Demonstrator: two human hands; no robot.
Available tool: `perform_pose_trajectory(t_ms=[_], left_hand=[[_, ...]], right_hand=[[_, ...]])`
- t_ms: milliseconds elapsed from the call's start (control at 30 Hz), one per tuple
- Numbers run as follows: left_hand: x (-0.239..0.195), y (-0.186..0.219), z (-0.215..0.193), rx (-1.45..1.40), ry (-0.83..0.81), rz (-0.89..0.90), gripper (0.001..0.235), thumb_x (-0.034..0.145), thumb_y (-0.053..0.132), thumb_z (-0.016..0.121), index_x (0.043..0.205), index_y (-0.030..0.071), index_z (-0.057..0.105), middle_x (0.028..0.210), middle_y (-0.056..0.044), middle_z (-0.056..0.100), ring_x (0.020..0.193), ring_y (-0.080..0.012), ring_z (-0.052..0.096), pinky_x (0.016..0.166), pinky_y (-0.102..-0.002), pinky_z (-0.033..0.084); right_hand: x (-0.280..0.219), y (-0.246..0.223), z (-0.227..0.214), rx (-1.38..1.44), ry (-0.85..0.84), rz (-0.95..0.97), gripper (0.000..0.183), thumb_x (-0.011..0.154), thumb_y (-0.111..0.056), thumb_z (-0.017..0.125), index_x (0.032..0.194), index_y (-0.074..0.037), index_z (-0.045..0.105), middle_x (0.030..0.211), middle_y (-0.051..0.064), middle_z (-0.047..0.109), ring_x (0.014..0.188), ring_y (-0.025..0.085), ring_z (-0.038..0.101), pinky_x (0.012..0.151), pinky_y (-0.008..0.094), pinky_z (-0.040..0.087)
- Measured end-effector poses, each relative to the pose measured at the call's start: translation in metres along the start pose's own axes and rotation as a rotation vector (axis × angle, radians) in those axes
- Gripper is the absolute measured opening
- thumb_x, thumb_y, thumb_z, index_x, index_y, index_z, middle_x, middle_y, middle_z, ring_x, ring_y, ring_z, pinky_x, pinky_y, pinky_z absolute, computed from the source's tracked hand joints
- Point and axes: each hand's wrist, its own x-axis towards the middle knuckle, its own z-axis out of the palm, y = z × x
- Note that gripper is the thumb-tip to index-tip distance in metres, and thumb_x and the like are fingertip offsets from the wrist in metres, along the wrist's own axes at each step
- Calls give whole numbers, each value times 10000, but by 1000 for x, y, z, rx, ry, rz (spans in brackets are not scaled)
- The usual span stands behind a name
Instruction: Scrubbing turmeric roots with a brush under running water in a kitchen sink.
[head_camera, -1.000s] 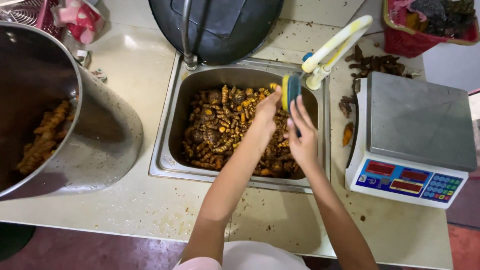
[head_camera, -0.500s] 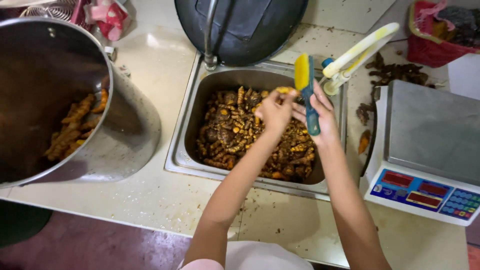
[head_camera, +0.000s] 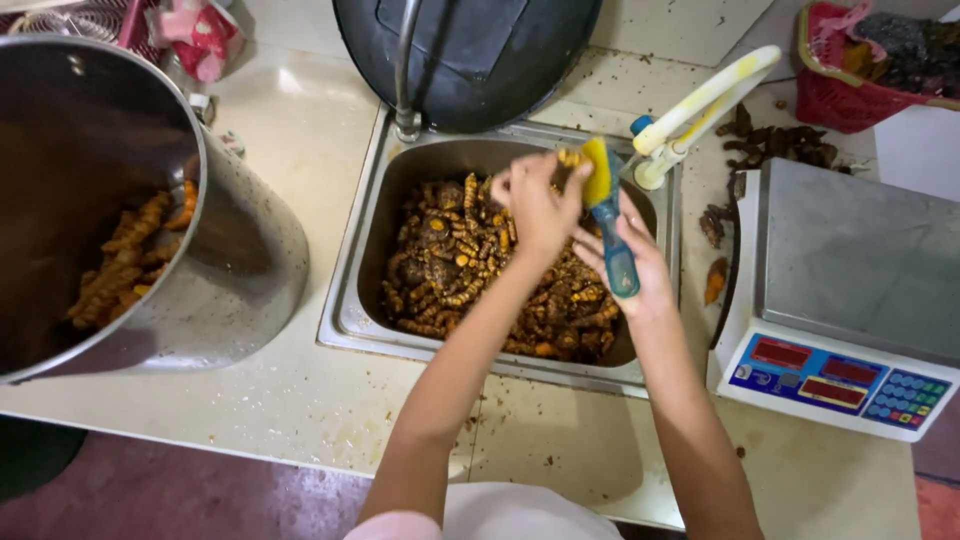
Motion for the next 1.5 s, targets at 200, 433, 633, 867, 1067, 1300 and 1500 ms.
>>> perform_pose_trajectory(t_ms=[200,433,633,867,1067,1300,1500], left_hand=[[2,-12,6,141,-115,219,205,815,351,792,880,190,684,831,28,694,1104,-197,587,1096,-551,226],[5,-29,16,163,-149,217,222,839,234,784,1052,218,724,874,37,730,1105,-182,576,1117,-535,193],[-33,-5,14,51,-262,164,248,827,211,783,1069,220,726,914,13,735,1124,-200,577,1124,-555,202],[-35,-15,38,-281,-305,-179,319,879,349,782,1190,349,710,1058,53,761,1146,-194,618,1136,-521,199],[-26,16,17,-460,-280,-279,333,848,338,810,1171,312,738,966,22,788,999,-132,716,1006,-361,410],[-32,7,16,-1002,-255,-493,345,945,94,749,1267,-11,687,1012,-168,764,1000,-203,719,970,-306,533],[-35,-10,42,-1324,-207,-500,303,1011,26,668,1257,-134,596,1115,-303,700,1044,-379,705,959,-420,568]], right_hand=[[5,8,-21,109,22,10,704,977,-226,679,1589,-164,336,1576,176,403,1183,475,635,920,534,621],[-12,3,-3,72,49,10,726,970,-230,670,1600,-184,314,1572,201,382,1258,489,584,954,539,600],[-4,-2,-18,-55,83,-67,660,1025,-244,589,1607,-190,281,1603,219,353,1325,486,539,1082,575,498],[8,33,-45,-60,206,-75,644,993,-245,660,1574,-225,382,1514,156,487,1228,381,652,1071,544,539],[-40,66,-31,-25,322,46,624,997,-209,595,1578,-209,367,1601,200,363,1308,469,535,1109,627,425],[-52,100,-63,69,320,131,622,992,-146,608,1571,-168,382,1641,206,294,1357,525,458,1134,650,377],[-59,99,-53,29,285,152,597,1001,-147,604,1563,-160,404,1644,208,285,1352,527,459,1131,651,385]])
